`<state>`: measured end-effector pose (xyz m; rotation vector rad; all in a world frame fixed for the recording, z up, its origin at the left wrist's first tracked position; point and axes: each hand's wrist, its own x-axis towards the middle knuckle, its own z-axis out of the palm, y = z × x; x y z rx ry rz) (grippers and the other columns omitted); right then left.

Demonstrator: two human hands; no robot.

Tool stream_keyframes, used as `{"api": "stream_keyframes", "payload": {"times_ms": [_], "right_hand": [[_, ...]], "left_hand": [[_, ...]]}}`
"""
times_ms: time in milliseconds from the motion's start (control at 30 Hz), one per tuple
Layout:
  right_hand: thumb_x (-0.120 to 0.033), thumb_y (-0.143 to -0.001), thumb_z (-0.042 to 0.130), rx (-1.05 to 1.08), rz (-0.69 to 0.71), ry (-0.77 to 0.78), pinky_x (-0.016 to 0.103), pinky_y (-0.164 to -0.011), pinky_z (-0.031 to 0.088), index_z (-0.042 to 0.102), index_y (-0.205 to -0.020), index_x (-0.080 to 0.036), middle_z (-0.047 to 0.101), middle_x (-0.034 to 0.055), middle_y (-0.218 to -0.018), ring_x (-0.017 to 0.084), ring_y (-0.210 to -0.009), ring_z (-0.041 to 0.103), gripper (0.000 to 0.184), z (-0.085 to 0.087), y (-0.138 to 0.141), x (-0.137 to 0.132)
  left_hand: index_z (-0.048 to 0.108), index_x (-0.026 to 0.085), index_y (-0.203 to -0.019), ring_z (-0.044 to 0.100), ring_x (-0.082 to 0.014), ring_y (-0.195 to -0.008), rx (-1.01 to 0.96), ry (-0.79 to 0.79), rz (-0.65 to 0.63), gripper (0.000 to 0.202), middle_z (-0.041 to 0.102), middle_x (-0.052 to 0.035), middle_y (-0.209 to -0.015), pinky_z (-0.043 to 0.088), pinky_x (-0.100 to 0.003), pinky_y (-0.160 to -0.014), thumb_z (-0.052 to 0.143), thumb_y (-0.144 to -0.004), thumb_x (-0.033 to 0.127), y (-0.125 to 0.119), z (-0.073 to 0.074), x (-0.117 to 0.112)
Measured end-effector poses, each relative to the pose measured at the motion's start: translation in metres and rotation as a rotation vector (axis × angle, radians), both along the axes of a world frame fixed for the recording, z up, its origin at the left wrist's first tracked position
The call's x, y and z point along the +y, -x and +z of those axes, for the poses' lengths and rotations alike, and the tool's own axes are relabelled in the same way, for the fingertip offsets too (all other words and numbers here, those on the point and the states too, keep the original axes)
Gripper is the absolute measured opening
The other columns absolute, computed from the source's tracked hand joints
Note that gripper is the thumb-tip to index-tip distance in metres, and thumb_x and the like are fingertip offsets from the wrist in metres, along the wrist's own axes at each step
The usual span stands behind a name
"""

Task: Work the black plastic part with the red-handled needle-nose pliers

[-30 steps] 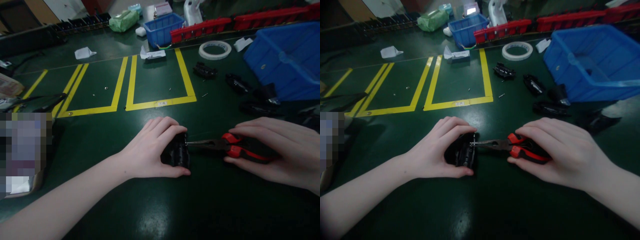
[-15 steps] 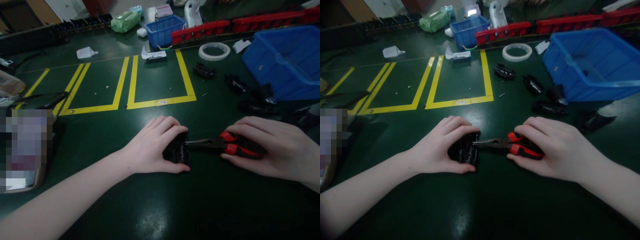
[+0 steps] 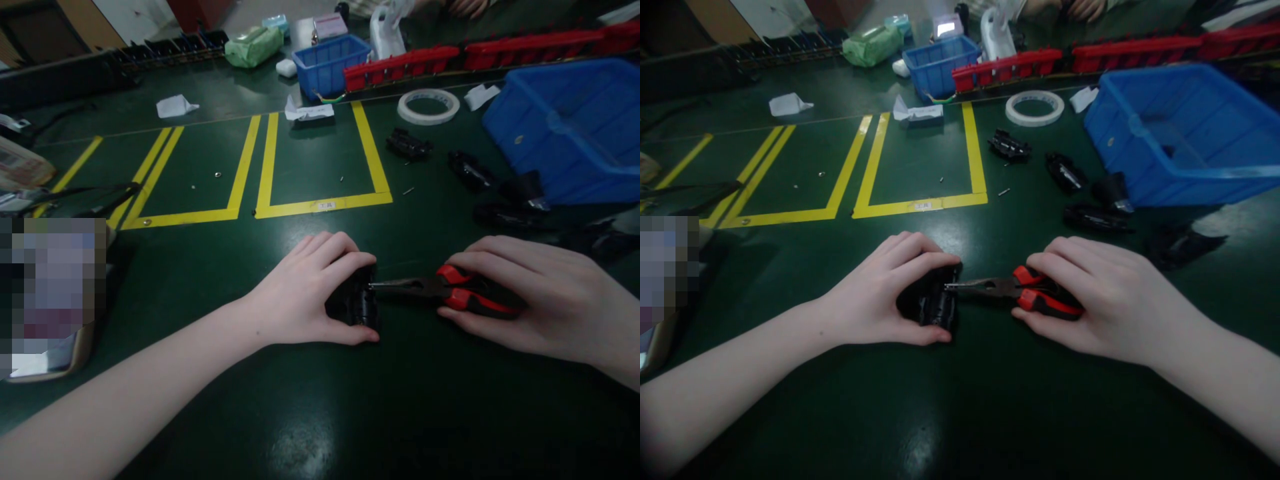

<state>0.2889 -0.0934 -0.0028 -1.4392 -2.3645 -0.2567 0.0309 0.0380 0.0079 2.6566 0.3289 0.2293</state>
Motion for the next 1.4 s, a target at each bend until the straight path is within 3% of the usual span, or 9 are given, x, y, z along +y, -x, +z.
{"api": "stream_keyframes", "payload": {"times_ms": [233, 567, 867, 1167, 1400], "right_hand": [[-0.039, -0.08, 0.062, 0.052, 0.0, 0.071, 0.031, -0.053, 0.051, 0.055, -0.105, -0.022, 0.061, 0.0064, -0.088, 0.019, -0.07, 0.061, 0.031, 0.0011, -0.0064, 0.0016], [-0.038, -0.083, 0.058, 0.01, 0.002, 0.031, 0.032, -0.052, 0.052, 0.054, -0.105, -0.018, 0.061, 0.0095, -0.089, 0.02, -0.069, 0.061, 0.03, 0.001, 0.0014, 0.0006], [-0.038, -0.083, 0.059, 0.02, 0.005, 0.058, 0.032, -0.051, 0.051, 0.053, -0.105, -0.021, 0.061, 0.0074, -0.088, 0.019, -0.069, 0.061, 0.029, 0.0022, -0.0033, 0.0006], [-0.049, -0.084, 0.056, 0.042, -0.066, 0.026, 0.035, -0.064, 0.052, 0.054, -0.109, -0.021, 0.061, 0.0071, -0.095, 0.02, -0.078, 0.062, 0.038, -0.001, -0.0018, -0.0004], [-0.047, -0.083, 0.06, 0.115, -0.098, -0.001, 0.032, -0.075, 0.049, 0.056, -0.11, -0.018, 0.063, 0.0057, -0.095, 0.018, -0.084, 0.061, 0.04, 0.0039, -0.0007, 0.0009]], "left_hand": [[0.051, 0.014, -0.125, 0.05, -0.025, -0.098, 0.013, -0.012, 0.001, 0.07, 0.055, -0.0095, -0.112, 0.044, -0.037, -0.082, 0.066, -0.075, 0.061, -0.0003, 0.0009, -0.0009], [0.052, 0.011, -0.126, 0.05, -0.0251, -0.098, -0.016, -0.016, -0.009, 0.073, 0.055, -0.01, -0.111, 0.043, -0.036, -0.081, 0.067, -0.075, 0.061, 0.0002, -0.0002, 0.0002], [0.051, 0.014, -0.126, 0.05, -0.0254, -0.1, 0.007, -0.016, -0.005, 0.07, 0.055, -0.0096, -0.114, 0.044, -0.037, -0.082, 0.066, -0.075, 0.061, 0.0, 0.0006, -0.0004], [0.051, 0.013, -0.125, 0.05, -0.0251, -0.1, 0.003, -0.007, -0.002, 0.071, 0.055, -0.0096, -0.114, 0.044, -0.036, -0.083, 0.066, -0.075, 0.061, -0.0007, 0.0002, -0.0002], [0.049, 0.014, -0.127, 0.05, -0.0264, -0.103, 0.022, 0.004, 0.003, 0.071, 0.054, -0.01, -0.118, 0.044, -0.037, -0.084, 0.065, -0.076, 0.061, -0.0002, 0.0005, 0.0006]]}}
